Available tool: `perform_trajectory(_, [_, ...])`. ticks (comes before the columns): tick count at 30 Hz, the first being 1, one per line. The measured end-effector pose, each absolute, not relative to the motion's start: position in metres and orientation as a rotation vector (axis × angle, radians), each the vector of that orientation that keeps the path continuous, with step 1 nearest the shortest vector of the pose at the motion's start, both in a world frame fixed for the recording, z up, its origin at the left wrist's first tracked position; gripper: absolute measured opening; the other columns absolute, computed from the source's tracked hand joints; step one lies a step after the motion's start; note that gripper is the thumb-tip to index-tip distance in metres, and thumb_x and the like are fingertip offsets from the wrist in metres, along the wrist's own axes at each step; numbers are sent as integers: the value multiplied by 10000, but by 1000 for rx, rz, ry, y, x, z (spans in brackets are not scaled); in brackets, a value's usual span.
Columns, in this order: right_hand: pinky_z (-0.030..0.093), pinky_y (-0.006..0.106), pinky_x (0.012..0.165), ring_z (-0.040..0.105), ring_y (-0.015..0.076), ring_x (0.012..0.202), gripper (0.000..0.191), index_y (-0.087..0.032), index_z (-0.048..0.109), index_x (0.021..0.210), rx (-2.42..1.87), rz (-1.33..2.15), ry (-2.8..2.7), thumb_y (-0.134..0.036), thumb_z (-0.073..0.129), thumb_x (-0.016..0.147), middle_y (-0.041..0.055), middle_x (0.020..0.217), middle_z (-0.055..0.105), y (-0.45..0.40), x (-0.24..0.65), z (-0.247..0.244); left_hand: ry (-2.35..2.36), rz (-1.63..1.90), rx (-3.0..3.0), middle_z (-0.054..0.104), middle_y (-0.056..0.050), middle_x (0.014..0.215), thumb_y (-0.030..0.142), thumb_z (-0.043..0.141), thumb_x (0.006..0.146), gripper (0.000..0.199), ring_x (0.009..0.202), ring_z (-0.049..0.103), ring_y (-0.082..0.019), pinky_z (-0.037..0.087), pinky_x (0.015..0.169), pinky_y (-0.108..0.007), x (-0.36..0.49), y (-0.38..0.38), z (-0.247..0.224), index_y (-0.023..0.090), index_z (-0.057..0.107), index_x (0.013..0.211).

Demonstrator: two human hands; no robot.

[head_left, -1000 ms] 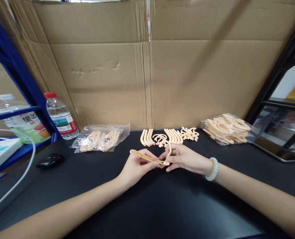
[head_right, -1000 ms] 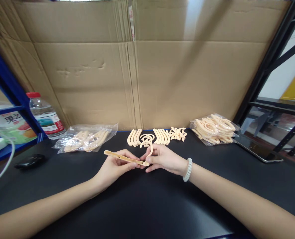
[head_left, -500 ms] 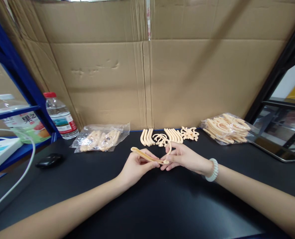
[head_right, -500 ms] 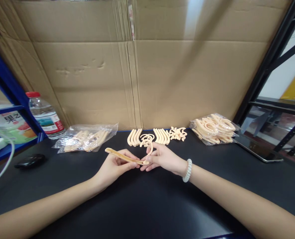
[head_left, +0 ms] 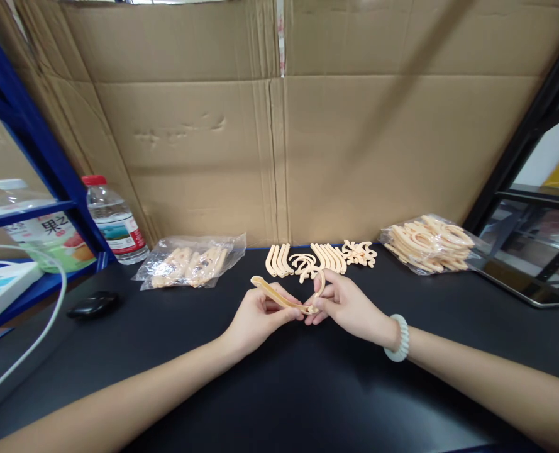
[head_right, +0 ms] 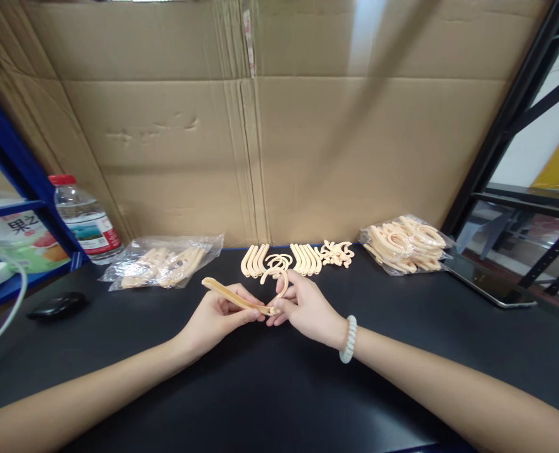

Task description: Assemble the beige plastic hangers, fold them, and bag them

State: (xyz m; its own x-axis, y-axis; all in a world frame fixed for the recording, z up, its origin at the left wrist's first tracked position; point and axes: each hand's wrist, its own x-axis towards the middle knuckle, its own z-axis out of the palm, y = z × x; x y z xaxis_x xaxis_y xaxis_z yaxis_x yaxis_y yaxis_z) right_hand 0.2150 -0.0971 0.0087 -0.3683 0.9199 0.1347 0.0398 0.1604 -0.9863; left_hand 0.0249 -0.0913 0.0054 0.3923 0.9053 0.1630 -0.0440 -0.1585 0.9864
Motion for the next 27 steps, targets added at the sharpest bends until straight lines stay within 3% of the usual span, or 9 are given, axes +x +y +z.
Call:
perform_trajectory(9, [602, 325, 615, 718, 182, 644, 155, -225, 391, 832, -926, 1119, -1684, -165, 533, 826, -12, 678, 691, -102, 212, 5, 849, 1006, 1432, 760, -56, 766, 283, 829, 638, 270, 737, 719, -203, 564, 751, -324, 25, -92, 7, 144, 628, 754])
perform_trajectory(17, [573, 310, 621, 702, 175, 664, 176, -231, 389, 840, -932, 1168, -1661, -231, 565, 833, -7, 700, 671, -102, 211, 6, 890, 1051, 1370, 731, -35, 722, 306, 819, 660, 295, 732, 717, -208, 571, 764, -349, 28, -96, 10, 146, 599, 774])
perform_trajectory(21, [543, 262, 580, 649, 157, 754, 174, -222, 451, 798, -926, 1053, -1696, -278, 614, 812, 13, 818, 620, -99, 214, 9, 899, 1108, 1350, 702, -13, 704, 321, 815, 661, 308, 664, 700, -183, 577, 708, -326, 30, -96, 11, 150, 586, 776])
perform_trajectory(24, [511, 230, 476, 585, 125, 659, 208, -213, 482, 774, -906, 1060, -1664, -324, 657, 782, -8, 777, 538, -97, 215, 11, 892, 1150, 1359, 669, 4, 696, 345, 794, 684, 307, 664, 686, -170, 571, 693, -312, 32, -96, 10, 155, 575, 785])
perform_trajectory(27, [546, 251, 510, 588, 111, 587, 283, -209, 467, 785, -897, 1203, -1587, -347, 710, 741, -42, 686, 530, -97, 214, 11, 859, 1108, 1385, 684, -15, 740, 334, 780, 705, 296, 739, 691, -182, 560, 735, -317, 34, -99, 9, 157, 571, 817])
